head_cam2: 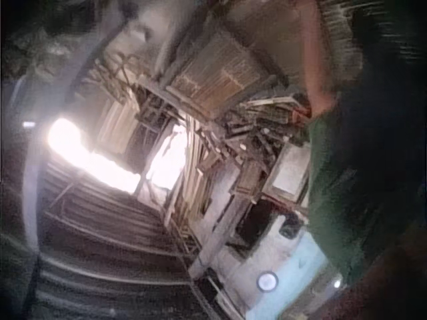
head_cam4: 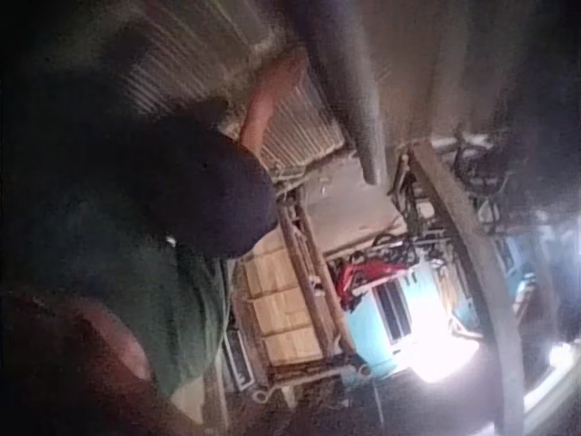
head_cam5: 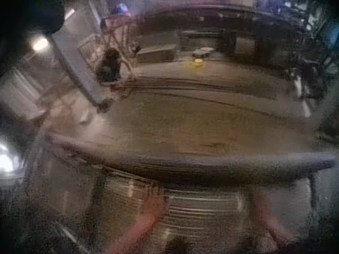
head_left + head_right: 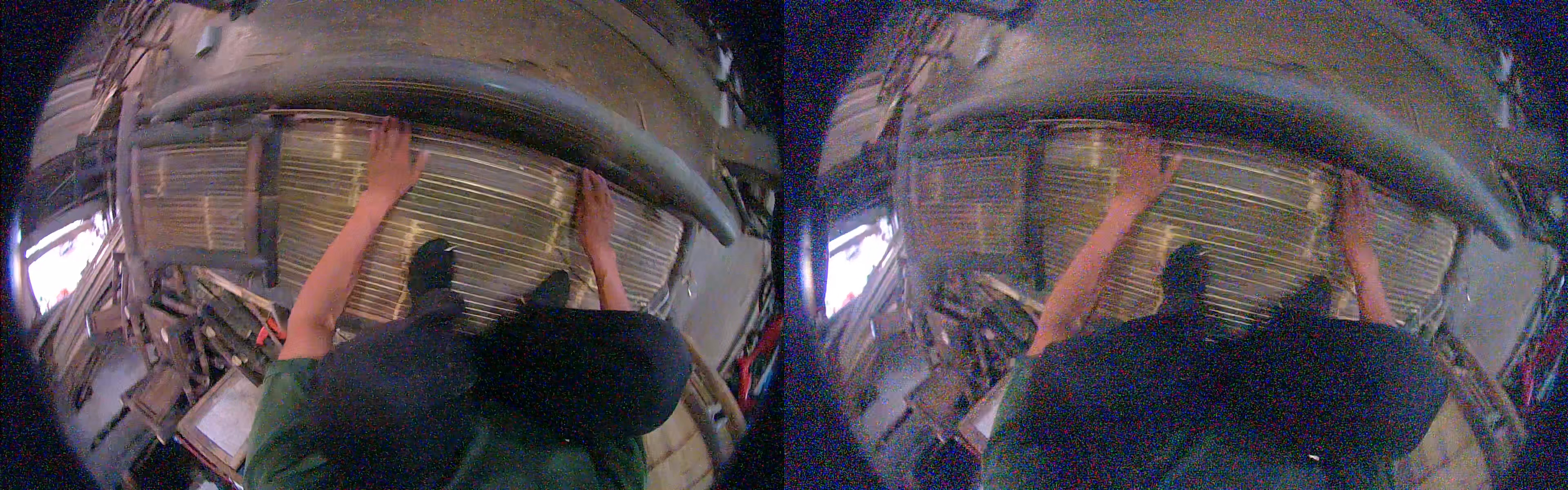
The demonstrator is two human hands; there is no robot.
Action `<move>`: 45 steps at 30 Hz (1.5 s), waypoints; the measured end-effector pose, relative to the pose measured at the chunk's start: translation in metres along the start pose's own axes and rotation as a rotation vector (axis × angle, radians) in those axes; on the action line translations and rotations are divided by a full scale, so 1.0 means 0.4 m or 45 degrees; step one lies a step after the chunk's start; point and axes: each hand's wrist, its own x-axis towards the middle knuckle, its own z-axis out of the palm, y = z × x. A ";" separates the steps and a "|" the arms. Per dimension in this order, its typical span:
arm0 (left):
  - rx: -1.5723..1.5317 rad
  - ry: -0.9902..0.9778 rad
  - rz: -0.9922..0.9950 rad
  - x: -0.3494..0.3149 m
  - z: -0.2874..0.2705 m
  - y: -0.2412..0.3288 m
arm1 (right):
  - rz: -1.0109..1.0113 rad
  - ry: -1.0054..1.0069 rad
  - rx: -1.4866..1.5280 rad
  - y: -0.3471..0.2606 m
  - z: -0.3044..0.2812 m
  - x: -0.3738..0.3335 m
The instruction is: The person weaves a mat by hand, using a knife to cut and insert thin strips of bamboo or reed into a frame. They repeatedly adjust the strips and press them into place.
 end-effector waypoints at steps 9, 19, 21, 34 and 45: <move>-0.122 0.012 -0.053 -0.016 0.005 -0.073 | 0.013 -0.009 0.071 -0.027 -0.012 0.007; 0.240 0.171 -0.047 -0.014 -0.014 -0.294 | -0.031 0.008 -0.013 -0.005 0.011 0.009; 0.270 0.161 -0.033 -0.015 0.006 -0.305 | -0.060 0.030 0.019 -0.006 0.013 0.014; 0.199 0.328 0.057 -0.026 0.022 -0.328 | -0.028 0.049 0.013 -0.018 0.012 0.028; 0.171 0.133 -0.074 0.013 -0.017 -0.294 | 0.143 -0.023 0.008 -0.025 -0.013 0.014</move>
